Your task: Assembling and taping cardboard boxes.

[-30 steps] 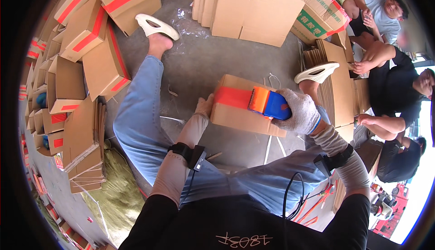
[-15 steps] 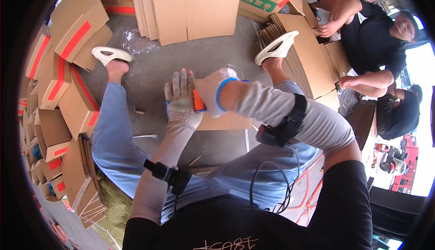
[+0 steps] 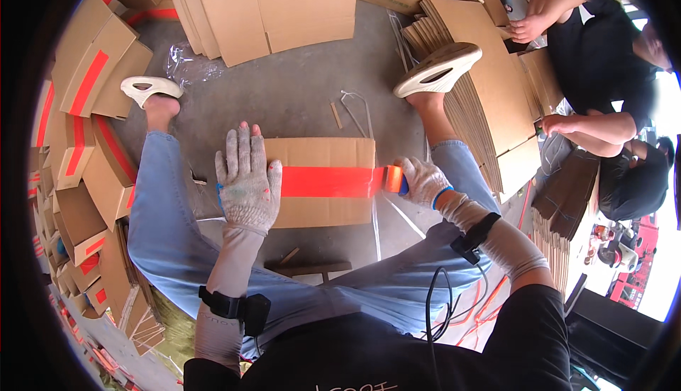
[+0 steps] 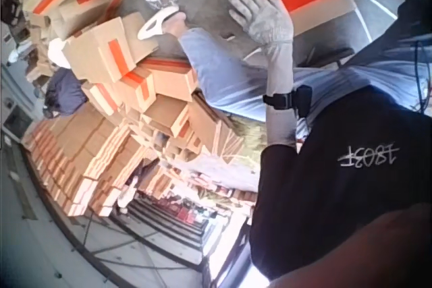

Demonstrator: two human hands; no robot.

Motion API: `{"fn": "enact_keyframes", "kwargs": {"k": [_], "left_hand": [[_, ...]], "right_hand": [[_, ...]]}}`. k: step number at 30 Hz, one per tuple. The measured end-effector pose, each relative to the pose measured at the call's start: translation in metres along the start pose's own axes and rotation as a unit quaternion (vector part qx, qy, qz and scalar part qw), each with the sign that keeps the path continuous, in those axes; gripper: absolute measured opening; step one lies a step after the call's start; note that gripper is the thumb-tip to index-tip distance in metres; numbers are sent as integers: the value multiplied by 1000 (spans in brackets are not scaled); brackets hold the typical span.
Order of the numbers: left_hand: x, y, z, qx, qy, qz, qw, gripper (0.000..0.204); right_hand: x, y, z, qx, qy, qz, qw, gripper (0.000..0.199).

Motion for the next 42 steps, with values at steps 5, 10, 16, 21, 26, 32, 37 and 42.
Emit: {"fn": "enact_keyframes", "kwargs": {"k": [5, 10, 16, 21, 26, 32, 37, 42], "left_hand": [[6, -1, 1, -8, -13, 3, 1000, 71], [5, -17, 13, 16, -18, -6, 1000, 76], [0, -7, -3, -14, -69, -9, 997, 79], [2, -18, 36, -13, -328, -54, 943, 82], [-13, -24, 65, 29, -569, 91, 817, 102], [-4, -108, 70, -42, -730, 16, 682, 82], [141, -47, 118, -184, -624, -154, 743, 81], [348, 119, 261, 92, -543, -508, 663, 90]], "right_hand": [[-3, 2, 4, -96, 11, 139, 986, 32], [-35, 111, 93, -155, -61, 184, 969, 32], [-88, 135, 44, -147, -79, 241, 956, 28], [-18, 49, 84, -234, 238, 102, 937, 63], [33, -13, 92, -296, 377, -191, 857, 78], [44, -41, 179, -313, 404, -326, 795, 65], [202, -27, 204, -151, 405, -537, 725, 66], [505, 74, 234, -79, 293, -602, 739, 71]]}}
Point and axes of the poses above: each hand's wrist, its own y-axis towards the middle knuckle, its own x-axis out of the back of the hand, z = x × y, the point moved 1 cm from there along y, towards the middle knuckle, and after that the axes turned 11 degrees about z, right-handed, at the moved point
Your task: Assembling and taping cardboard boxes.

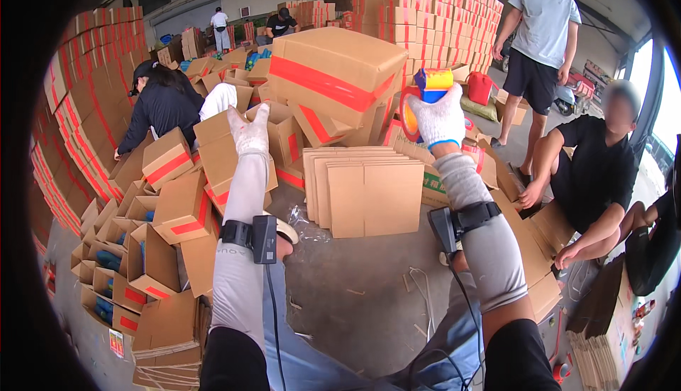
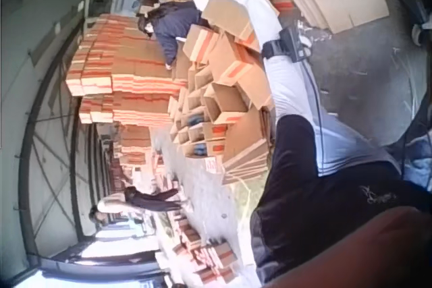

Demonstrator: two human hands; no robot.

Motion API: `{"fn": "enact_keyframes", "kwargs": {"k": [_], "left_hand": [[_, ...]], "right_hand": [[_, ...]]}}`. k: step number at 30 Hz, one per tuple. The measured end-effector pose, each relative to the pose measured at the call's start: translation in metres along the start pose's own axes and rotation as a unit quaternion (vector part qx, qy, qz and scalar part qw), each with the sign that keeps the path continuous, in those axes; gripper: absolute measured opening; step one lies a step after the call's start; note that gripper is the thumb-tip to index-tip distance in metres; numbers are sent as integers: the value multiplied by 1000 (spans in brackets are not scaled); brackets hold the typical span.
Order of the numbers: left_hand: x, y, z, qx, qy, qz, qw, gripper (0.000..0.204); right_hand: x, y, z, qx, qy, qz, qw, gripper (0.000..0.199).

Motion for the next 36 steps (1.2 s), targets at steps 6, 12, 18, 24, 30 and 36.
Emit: {"fn": "enact_keyframes", "kwargs": {"k": [6, 12, 18, 24, 30, 36], "left_hand": [[144, -110, 43, -92, 321, 256, 907, 59], [469, -302, 184, 387, 636, 103, 660, 92], [496, -385, 195, 478, 663, 141, 559, 106], [495, -389, 166, 483, 660, 101, 567, 98], [436, -300, 197, 356, 667, 94, 647, 100], [515, -296, 160, 365, 713, 296, 520, 78]], "right_hand": [[15, -74, 4, 195, 11, 26, 980, 76], [18, -277, -200, -42, -55, 345, 936, 83], [24, -269, -262, 24, -78, 256, 963, 89], [-12, -276, -249, 46, -115, 322, 939, 84], [26, -269, -248, -55, -80, 301, 949, 79], [-23, -294, -180, -76, -197, 436, 875, 79]]}}
Point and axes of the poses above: each hand's wrist, its own y-axis towards the middle knuckle, its own x-axis out of the back of the hand, z = x × y, the point moved 1 cm from there along y, towards the middle knuckle, and after that the axes turned 11 degrees about z, right-handed, at the moved point
